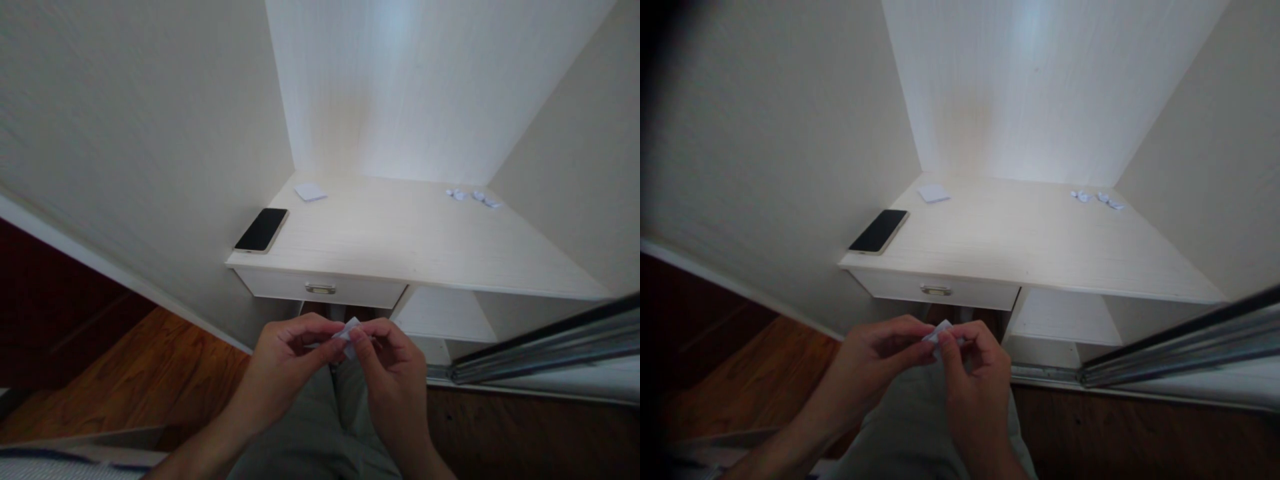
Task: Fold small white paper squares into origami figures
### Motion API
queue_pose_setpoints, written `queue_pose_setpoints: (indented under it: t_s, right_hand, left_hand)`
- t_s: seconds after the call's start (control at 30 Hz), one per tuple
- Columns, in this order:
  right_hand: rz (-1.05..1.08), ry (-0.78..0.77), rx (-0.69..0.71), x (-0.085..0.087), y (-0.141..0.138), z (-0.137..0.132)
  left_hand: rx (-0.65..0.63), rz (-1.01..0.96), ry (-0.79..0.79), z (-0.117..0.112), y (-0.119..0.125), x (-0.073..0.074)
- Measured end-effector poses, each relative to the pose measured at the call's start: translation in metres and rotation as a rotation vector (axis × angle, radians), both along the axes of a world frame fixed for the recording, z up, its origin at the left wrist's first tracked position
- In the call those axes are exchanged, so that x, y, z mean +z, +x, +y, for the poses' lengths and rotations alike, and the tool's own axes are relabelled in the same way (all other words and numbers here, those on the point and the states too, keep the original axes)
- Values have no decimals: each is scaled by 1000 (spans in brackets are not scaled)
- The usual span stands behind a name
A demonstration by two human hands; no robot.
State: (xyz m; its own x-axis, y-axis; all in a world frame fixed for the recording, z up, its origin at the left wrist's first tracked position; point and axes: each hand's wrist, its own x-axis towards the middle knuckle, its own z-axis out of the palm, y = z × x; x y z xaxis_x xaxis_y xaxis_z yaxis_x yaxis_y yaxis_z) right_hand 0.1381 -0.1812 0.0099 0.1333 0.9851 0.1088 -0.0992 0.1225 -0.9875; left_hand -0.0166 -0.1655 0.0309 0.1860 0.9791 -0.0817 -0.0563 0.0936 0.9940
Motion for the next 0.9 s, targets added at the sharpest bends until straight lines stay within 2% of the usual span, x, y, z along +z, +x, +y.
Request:
queue_pose_setpoints:
  t_s: [0.27,0.47,0.7,0.9]
  right_hand:
    - [53,-69,-52,-1,-8,0]
    - [81,-61,-134,-2,-12,1]
    - [94,-13,-85,-10,-10,1]
    - [84,34,-15,-11,-4,1]
  left_hand:
    - [59,7,-5,-2,1,3]
    - [88,-20,-5,-3,3,0]
    - [107,-4,11,-3,-1,5]
    - [108,54,67,-3,-6,2]
